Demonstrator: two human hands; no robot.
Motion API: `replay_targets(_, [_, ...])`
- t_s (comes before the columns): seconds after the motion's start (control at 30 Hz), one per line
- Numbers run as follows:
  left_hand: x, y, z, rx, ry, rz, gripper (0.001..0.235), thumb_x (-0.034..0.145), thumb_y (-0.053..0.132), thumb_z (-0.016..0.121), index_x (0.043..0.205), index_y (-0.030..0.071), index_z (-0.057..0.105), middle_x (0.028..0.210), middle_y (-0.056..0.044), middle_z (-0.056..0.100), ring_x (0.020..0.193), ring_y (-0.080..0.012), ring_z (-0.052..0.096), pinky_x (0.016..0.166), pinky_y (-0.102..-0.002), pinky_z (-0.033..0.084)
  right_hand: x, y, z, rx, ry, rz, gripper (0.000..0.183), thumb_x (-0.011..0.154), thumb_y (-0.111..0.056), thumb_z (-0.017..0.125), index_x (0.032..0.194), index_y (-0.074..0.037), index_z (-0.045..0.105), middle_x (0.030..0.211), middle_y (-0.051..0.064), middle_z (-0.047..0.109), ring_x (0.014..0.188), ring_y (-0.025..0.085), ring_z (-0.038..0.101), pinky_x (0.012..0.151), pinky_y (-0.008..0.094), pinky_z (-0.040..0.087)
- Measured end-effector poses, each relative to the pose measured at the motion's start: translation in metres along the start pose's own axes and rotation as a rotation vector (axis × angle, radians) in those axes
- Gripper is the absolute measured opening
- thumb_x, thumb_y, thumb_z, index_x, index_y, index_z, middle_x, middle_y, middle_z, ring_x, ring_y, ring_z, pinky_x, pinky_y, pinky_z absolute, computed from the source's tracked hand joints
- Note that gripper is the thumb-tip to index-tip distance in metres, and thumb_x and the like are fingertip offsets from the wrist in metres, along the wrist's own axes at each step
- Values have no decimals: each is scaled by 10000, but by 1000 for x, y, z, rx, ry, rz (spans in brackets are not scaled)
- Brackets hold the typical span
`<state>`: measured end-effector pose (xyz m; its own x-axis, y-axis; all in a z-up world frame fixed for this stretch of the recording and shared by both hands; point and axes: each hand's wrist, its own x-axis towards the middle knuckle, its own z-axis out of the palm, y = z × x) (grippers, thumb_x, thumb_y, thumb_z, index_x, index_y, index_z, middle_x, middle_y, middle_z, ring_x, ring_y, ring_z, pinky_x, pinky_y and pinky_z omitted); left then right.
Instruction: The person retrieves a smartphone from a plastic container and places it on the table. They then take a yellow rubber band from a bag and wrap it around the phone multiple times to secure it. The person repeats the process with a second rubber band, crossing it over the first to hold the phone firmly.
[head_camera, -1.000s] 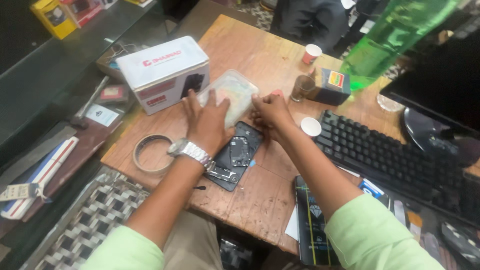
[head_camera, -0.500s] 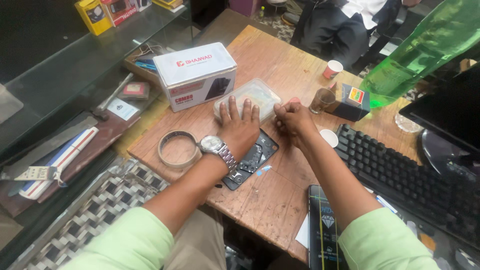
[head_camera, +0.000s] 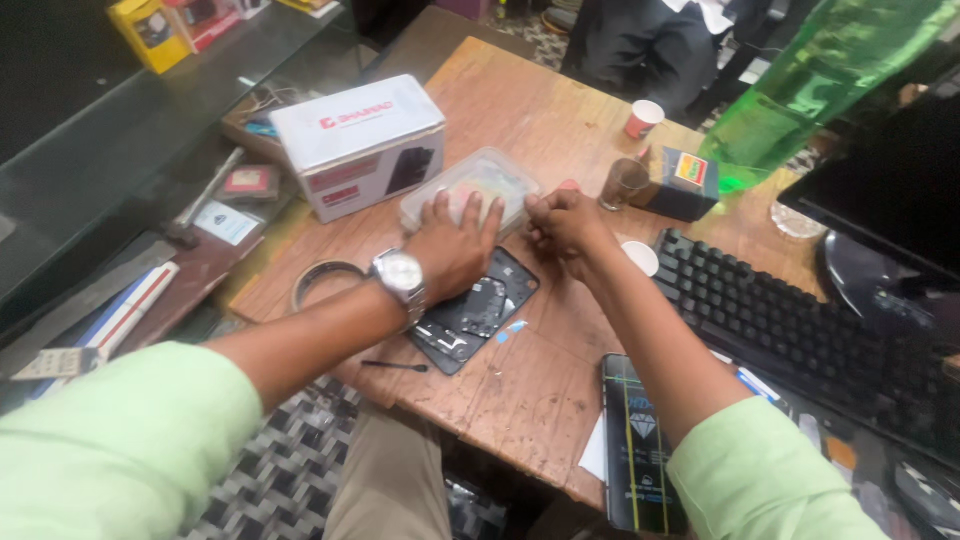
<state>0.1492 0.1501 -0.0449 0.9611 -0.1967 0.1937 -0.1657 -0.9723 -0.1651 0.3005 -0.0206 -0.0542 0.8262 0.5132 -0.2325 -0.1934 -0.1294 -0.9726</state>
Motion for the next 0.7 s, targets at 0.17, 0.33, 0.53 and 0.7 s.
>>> replay_targets(0.17, [-1, -2, -17, -32, -89, 51, 625, 998, 241, 389, 1584, 64, 264, 1456, -441, 367, 1119, -768, 447, 889, -760, 434, -6, -8, 4, 30, 20, 62, 260, 939, -248, 749, 840, -72, 584, 706, 56, 636, 568, 142, 576, 508, 263, 481])
replay_targets(0.33, [1, -10, -32, -33, -154, 141, 607, 1022, 235, 371, 1597, 89, 243, 1413, -506, 333, 1097, -802, 430, 872, -756, 449, -15, -22, 7, -3, 28, 124, 259, 936, -277, 738, 851, -77, 595, 719, 40, 640, 574, 125, 580, 510, 243, 479])
replay_targets(0.53, [-1, -16, -43, -6, -210, 205, 595, 1039, 253, 350, 1599, 88, 236, 1410, -520, 324, 1099, -784, 448, 872, -737, 475, -20, -29, 14, 57, 6, 129, 251, 943, -269, 722, 876, -69, 586, 768, 41, 668, 633, 119, 638, 550, 232, 533])
replay_targets(0.7, [2, -21, -52, -32, -229, 218, 593, 1040, 251, 360, 1600, 96, 243, 1408, -518, 326, 1071, -762, 487, 875, -697, 501, -17, -29, 16, 81, 7, 125, 245, 960, -270, 698, 914, -51, 600, 795, 59, 693, 669, 132, 664, 577, 245, 553])
